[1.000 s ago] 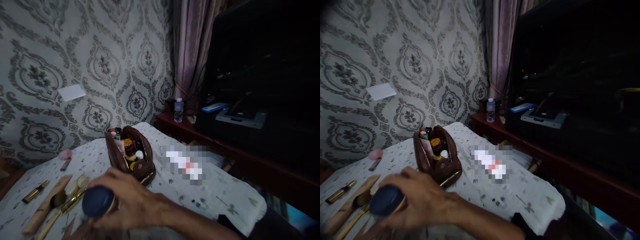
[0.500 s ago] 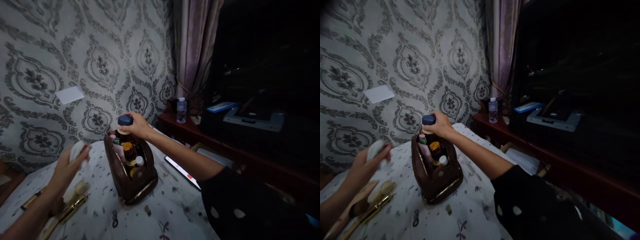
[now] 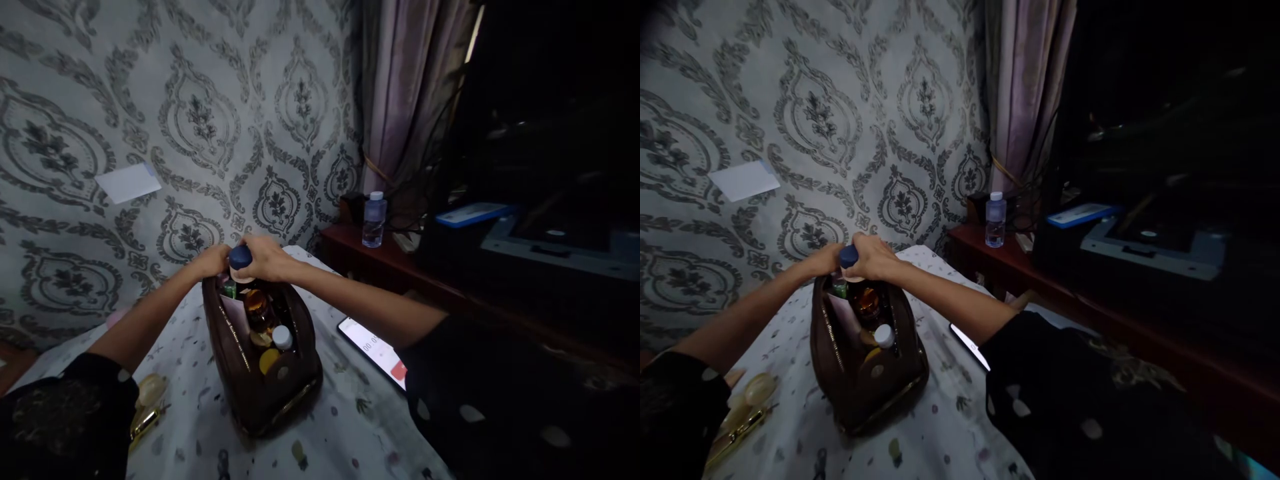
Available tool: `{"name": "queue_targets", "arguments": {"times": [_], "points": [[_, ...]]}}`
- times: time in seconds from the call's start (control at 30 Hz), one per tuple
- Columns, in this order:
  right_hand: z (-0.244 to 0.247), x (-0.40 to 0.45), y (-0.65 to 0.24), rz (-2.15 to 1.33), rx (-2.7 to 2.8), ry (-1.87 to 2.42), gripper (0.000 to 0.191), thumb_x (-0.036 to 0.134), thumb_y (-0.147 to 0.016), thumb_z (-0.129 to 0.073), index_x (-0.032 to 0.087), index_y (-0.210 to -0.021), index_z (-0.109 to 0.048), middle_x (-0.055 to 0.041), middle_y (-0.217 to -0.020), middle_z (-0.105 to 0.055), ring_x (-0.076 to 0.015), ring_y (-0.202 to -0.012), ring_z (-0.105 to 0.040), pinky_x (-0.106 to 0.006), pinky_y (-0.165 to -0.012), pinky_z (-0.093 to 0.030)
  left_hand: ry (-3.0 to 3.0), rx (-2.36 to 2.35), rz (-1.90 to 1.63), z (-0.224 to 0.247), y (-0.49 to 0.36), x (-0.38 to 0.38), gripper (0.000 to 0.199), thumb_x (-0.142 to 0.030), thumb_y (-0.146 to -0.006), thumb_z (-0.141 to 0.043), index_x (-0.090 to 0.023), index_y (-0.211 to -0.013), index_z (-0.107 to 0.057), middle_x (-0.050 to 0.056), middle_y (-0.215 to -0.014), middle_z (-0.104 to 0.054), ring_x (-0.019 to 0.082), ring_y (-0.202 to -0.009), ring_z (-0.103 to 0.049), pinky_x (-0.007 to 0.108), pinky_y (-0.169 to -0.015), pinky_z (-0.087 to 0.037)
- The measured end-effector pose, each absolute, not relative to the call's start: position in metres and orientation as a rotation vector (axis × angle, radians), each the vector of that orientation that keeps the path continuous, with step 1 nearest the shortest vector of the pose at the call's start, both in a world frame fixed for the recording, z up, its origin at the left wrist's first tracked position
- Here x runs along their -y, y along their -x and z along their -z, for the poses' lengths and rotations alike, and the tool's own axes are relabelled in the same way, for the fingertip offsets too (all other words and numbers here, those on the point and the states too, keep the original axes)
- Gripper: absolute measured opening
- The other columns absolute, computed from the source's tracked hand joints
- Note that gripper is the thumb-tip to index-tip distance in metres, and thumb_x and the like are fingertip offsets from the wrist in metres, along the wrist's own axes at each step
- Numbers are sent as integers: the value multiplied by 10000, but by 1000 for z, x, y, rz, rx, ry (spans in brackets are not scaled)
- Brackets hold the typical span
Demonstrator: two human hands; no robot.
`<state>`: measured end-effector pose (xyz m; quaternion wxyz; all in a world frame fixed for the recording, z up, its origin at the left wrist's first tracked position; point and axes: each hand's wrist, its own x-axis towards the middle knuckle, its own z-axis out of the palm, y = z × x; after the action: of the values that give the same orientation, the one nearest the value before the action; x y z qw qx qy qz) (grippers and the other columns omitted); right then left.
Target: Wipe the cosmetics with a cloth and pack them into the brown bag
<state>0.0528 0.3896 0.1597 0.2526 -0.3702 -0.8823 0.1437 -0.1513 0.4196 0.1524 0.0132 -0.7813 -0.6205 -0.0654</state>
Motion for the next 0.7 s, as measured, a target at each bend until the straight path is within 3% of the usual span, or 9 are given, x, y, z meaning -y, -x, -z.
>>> {"name": "queue_targets", "arguments": {"times": [0.3,0.53,0.7], "points": [[-170,-382,-36,-160,2657,1076,523,347,-760,-740,123,-1207,-585,-151,-1231,-647,-261,-1045,-656,-262,-742,-494,2520,2068,220,-163,164,-402,174,-255,-591,-541,-170,-676,-668,-15,-624,-637,201,-681,-597,236,-587,-425],[-165,-388,-20,-27,2799,1018,491,223,-745,-735,107,-1201,-596,-148,-1212,-675,-263,-1063,-663,-260,-753,-505,2507,2133,339,-161,168,-394,91,-238,-546,-490,-179,-560,-558,-44,-512,-499,164,-582,-508,232,-528,-351],[-154,-388,-12,69,2845,1008,427,212,-790,-677,115,-1200,-609,-156,-1172,-697,-272,-1072,-660,-289,-784,-494,2491,2144,390,-162,170,-388,74,-236,-539,-495,-177,-550,-538,-49,-506,-460,163,-617,-496,223,-538,-321]]}}
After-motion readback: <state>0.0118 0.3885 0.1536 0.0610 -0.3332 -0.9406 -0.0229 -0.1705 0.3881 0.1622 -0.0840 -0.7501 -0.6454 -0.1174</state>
